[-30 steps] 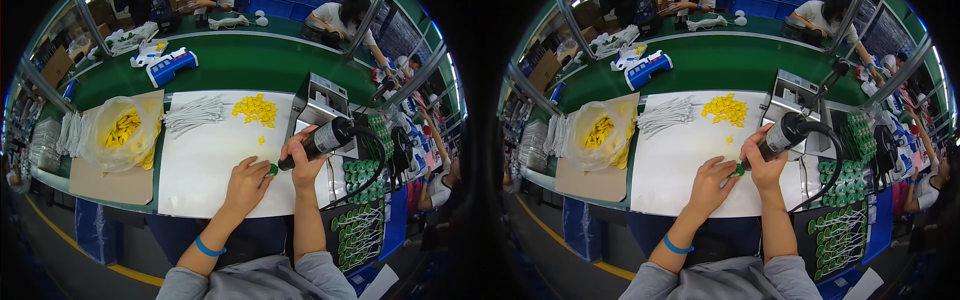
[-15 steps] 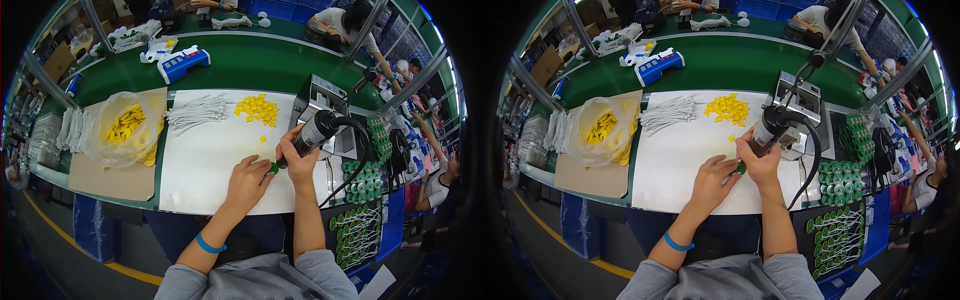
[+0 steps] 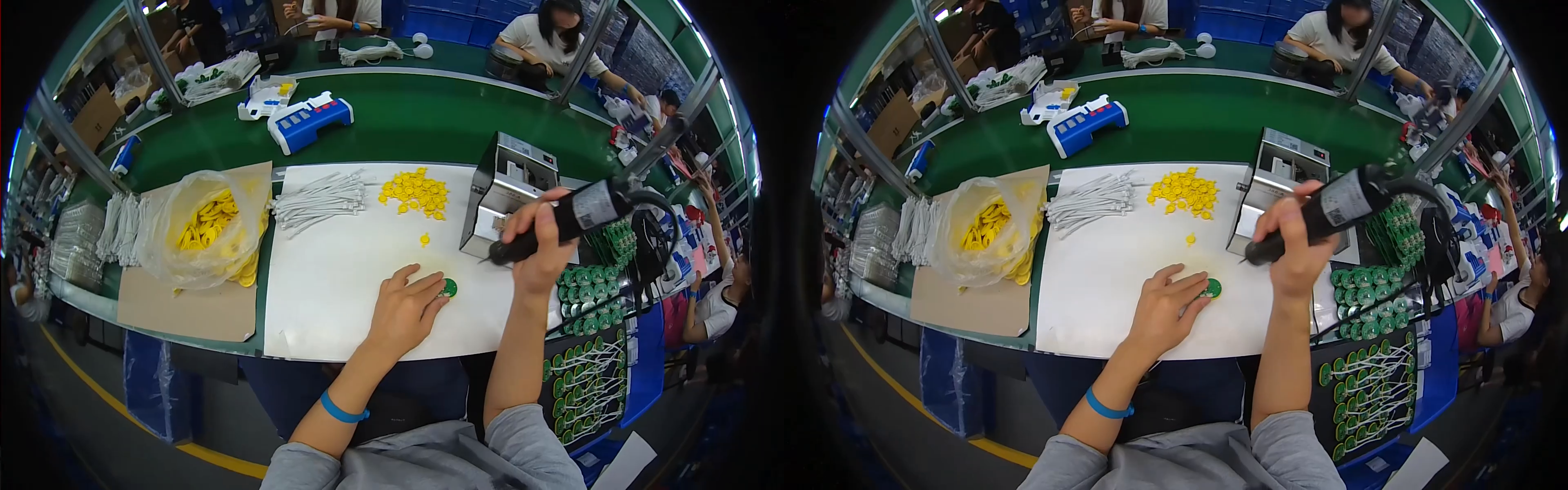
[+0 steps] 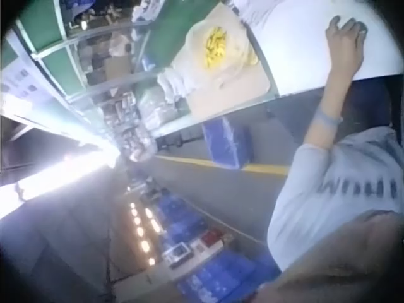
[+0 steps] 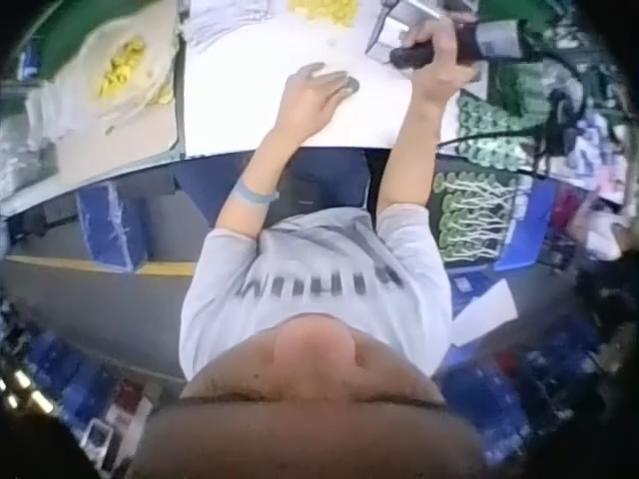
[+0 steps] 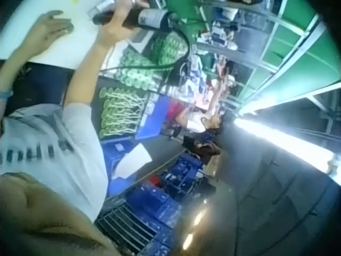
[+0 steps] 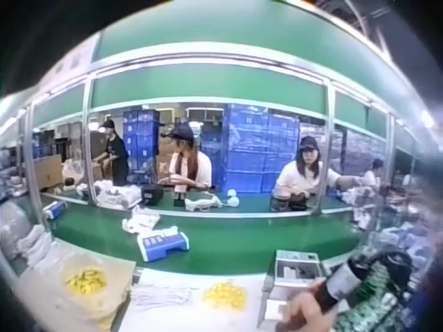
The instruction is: Assembling electrical components by placing plastic parts onto circuit boards and securing them with an electric screwdriver.
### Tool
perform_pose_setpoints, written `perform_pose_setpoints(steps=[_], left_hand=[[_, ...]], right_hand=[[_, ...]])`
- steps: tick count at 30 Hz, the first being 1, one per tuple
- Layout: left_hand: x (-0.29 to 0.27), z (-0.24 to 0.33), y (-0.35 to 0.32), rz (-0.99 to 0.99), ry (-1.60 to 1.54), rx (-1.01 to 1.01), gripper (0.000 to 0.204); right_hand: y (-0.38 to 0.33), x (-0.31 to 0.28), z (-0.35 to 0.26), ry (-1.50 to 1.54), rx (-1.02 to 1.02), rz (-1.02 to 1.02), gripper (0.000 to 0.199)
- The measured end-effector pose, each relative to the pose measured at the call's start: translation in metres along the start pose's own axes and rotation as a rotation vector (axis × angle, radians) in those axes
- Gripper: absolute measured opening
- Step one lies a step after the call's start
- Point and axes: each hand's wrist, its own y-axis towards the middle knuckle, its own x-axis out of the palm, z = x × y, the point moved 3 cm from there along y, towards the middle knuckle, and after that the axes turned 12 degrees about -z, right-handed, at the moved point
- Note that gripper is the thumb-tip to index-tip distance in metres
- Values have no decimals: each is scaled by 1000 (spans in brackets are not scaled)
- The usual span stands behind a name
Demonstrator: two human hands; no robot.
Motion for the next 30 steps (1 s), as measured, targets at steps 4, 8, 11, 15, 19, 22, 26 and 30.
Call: perform_pose_setpoints(steps=[4,8,11,15,19,22,26,30], left_hand=[[7,7,2,-39,-20,-6,26],[3,17,5,-50,33,6,34],[1,18,4,-73,45,12,43],[-1,18,3,-80,26,-10,61],[-2,16,1,-133,51,-42,68],[-2,14,1,-123,33,-55,69],[1,12,1,-100,26,-54,69],[1,11,1,-76,54,-50,66]], right_hand=[[21,-6,-23,-253,-136,97,23],[27,-18,-15,-403,-110,93,26],[32,-23,-13,-464,-35,135,25],[36,-24,-11,-426,12,144,25],[37,-24,-8,-338,39,58,24],[37,-26,-7,-341,39,59,23],[37,-23,-8,-354,46,54,23],[35,-14,-16,-367,61,42,23]])
